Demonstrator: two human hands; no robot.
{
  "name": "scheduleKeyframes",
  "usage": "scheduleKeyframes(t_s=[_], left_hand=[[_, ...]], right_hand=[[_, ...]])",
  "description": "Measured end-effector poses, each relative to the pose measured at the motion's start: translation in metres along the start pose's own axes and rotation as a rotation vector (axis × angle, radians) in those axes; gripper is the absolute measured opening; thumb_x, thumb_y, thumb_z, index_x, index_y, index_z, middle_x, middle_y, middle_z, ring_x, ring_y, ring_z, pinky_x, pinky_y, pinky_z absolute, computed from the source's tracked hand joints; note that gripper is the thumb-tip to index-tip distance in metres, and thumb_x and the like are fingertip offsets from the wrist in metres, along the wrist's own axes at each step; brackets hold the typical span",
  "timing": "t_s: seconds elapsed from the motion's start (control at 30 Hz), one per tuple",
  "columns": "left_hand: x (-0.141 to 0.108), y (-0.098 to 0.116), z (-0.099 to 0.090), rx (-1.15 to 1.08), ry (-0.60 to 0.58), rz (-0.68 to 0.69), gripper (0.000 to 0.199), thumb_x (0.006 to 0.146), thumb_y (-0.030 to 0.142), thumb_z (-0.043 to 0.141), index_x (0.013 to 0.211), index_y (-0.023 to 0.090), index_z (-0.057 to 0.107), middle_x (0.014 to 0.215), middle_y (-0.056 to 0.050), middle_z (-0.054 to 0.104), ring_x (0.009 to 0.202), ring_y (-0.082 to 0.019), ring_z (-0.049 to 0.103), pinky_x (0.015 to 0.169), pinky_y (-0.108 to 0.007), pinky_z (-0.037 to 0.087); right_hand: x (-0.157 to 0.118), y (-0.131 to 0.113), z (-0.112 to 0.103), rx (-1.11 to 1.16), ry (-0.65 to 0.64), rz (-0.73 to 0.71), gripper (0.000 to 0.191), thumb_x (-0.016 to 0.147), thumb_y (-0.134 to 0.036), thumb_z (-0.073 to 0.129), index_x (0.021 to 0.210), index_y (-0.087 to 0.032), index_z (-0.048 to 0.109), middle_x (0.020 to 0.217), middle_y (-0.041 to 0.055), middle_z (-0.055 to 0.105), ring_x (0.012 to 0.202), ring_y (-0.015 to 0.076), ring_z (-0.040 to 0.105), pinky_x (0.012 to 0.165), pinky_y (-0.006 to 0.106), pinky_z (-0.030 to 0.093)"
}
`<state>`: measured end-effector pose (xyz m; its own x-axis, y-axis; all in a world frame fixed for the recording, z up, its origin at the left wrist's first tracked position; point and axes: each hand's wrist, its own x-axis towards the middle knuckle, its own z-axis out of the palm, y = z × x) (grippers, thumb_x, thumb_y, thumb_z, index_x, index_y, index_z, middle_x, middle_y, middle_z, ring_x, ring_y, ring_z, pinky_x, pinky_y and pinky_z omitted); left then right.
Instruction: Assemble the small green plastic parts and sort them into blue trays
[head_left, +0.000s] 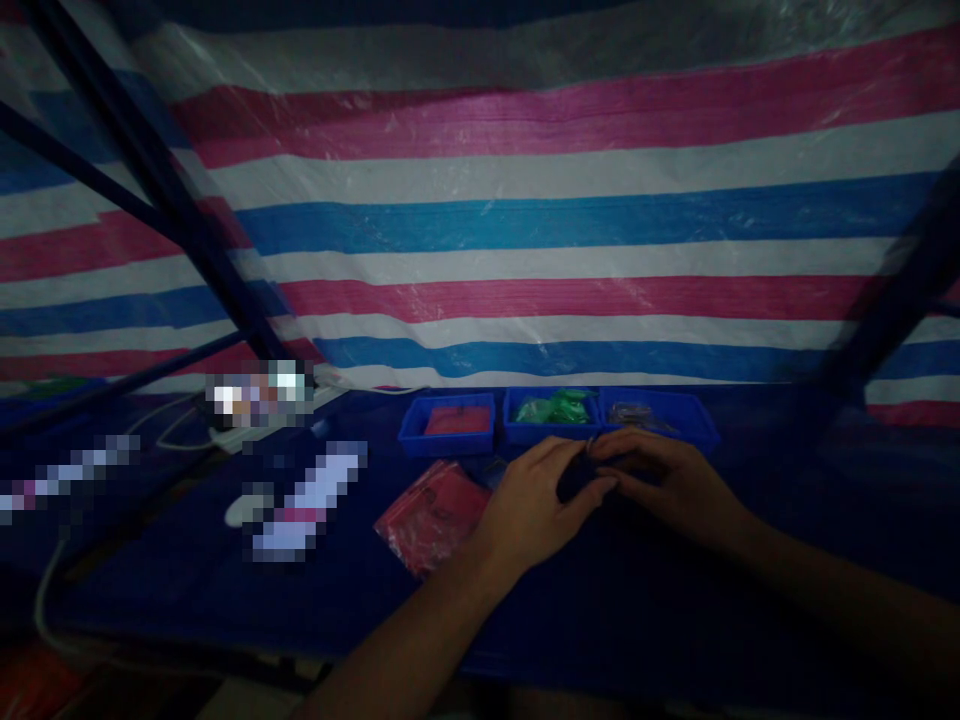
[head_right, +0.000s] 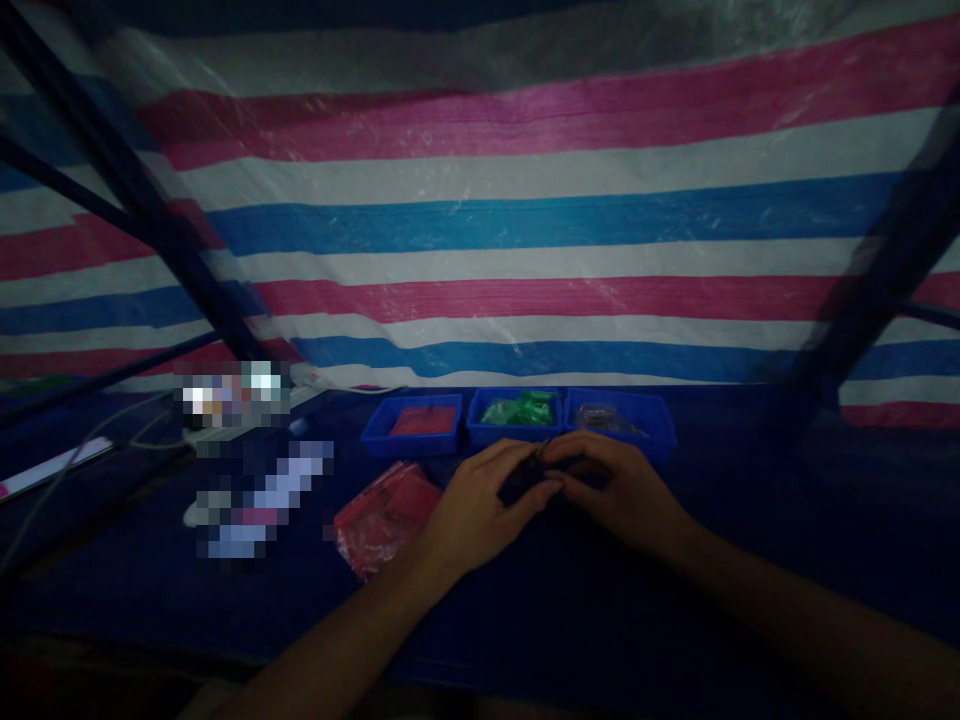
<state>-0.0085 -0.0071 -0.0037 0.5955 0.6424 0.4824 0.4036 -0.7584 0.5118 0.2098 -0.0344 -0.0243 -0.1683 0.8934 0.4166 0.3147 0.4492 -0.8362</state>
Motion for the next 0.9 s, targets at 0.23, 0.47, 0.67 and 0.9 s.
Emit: scheduleKeyframes(t_s=[0.23, 0.47, 0.67, 0.9], left_hand=[[0.0027, -0.0086, -0.0004, 0.007, 0.033, -0.028, 0.025, 0.107, 0.03, 0.048, 0.114, 0.019, 0.07, 0.107, -0.006, 0.074, 0.099, -0.02, 0.07, 0.093, -0.036, 0.056], [0.0022, -0.0044, -0.0017, -0.035, 0.004, 0.045, 0.023, 0.106, 0.026, 0.049, 0.112, 0.019, 0.07, 0.106, -0.006, 0.074, 0.099, -0.019, 0.07, 0.092, -0.034, 0.055], [0.003, -0.0036, -0.0003, -0.021, 0.02, -0.026, 0.023, 0.104, 0.032, 0.053, 0.107, 0.02, 0.073, 0.1, -0.005, 0.073, 0.091, -0.019, 0.069, 0.085, -0.033, 0.056], [0.0033, -0.0076, -0.0003, 0.1, 0.119, -0.118, 0.023, 0.102, 0.036, 0.057, 0.09, 0.019, 0.066, 0.087, -0.003, 0.068, 0.081, -0.018, 0.065, 0.076, -0.032, 0.052]], right_hand=[[0.0006, 0.0016, -0.0036, -0.033, 0.024, 0.076, 0.023, 0.093, -0.046, 0.07, 0.103, -0.026, 0.075, 0.106, 0.0062, 0.076, 0.097, 0.0248, 0.072, 0.09, 0.04, 0.059], [0.0021, 0.0052, -0.001, 0.019, 0.021, 0.11, 0.033, 0.087, -0.05, 0.078, 0.108, -0.025, 0.075, 0.111, 0.0067, 0.076, 0.099, 0.0249, 0.072, 0.087, 0.037, 0.06], [0.0026, 0.0051, -0.0017, 0.023, 0.03, 0.16, 0.031, 0.085, -0.052, 0.079, 0.099, -0.024, 0.078, 0.1, 0.0062, 0.078, 0.091, 0.0248, 0.074, 0.084, 0.038, 0.06], [0.0073, 0.0082, -0.0058, 0.032, 0.21, 0.192, 0.037, 0.078, -0.054, 0.083, 0.095, -0.021, 0.077, 0.098, 0.0075, 0.078, 0.077, 0.0222, 0.073, 0.071, 0.036, 0.061]])
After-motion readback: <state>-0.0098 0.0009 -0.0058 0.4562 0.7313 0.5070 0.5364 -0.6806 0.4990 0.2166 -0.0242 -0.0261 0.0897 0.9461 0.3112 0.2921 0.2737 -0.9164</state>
